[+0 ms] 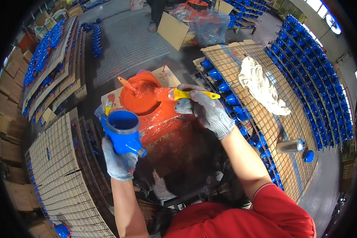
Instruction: The person paints the rims of blue metal components with red paint using a brush, fastens a belt around their waist, paints more components, and places a cardboard-covered wire mesh over a rack of finished parts.
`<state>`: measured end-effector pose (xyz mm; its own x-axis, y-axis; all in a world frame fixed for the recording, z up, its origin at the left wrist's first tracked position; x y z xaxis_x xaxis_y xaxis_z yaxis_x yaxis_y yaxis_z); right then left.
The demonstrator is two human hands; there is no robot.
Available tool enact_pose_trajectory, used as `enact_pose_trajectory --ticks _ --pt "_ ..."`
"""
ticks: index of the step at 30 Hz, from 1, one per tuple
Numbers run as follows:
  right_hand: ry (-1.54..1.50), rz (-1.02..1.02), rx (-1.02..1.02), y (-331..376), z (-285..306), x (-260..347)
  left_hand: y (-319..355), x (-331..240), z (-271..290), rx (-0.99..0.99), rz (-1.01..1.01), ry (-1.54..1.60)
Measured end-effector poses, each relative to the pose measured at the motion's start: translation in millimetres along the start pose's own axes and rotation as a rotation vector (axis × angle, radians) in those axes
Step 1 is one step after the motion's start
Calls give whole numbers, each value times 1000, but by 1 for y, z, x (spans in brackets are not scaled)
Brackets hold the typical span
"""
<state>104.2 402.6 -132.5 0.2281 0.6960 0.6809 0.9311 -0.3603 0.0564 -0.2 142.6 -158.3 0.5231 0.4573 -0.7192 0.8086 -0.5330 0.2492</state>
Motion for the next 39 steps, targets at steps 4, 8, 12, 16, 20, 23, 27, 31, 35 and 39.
enact_pose_trajectory --ticks 4,8,12,16,20,23,27,31,35,39 --pt "122 94 -65 9 -14 15 23 7 -13 147 -183 -366" --pt "368 268 7 20 -33 31 35 13 -24 -159 -498 -1378" --pt "606 233 -73 29 -47 36 39 25 -28 53 -408 -1077" --pt "814 291 -18 34 -51 40 39 34 -30 95 -359 -1014" --pt "827 513 103 32 -51 31 44 29 -35 195 -539 -1289" --pt "787 449 56 35 -59 29 45 28 -36 188 -616 -1382" --pt "798 390 54 43 -69 29 46 25 -39 180 -599 -1330" --pt "877 486 149 50 -82 31 42 21 -29 87 -547 -1343" --pt "1101 641 302 55 -90 31 39 21 -30 -80 -363 -1154" --pt "1183 676 359 58 -95 23 35 10 -25 -160 -325 -1045"
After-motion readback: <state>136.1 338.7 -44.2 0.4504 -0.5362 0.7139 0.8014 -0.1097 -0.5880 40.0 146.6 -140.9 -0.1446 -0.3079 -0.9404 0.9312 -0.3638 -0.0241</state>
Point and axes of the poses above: each hand's wrist, its own y-axis away from the middle knuckle, its own z-axis out of the back of the hand, x = y × z, the point moved 3 cm from there along -y, towards the middle knuckle, and after that the axes turned 10 degrees about -y, right-handed, at the moved point
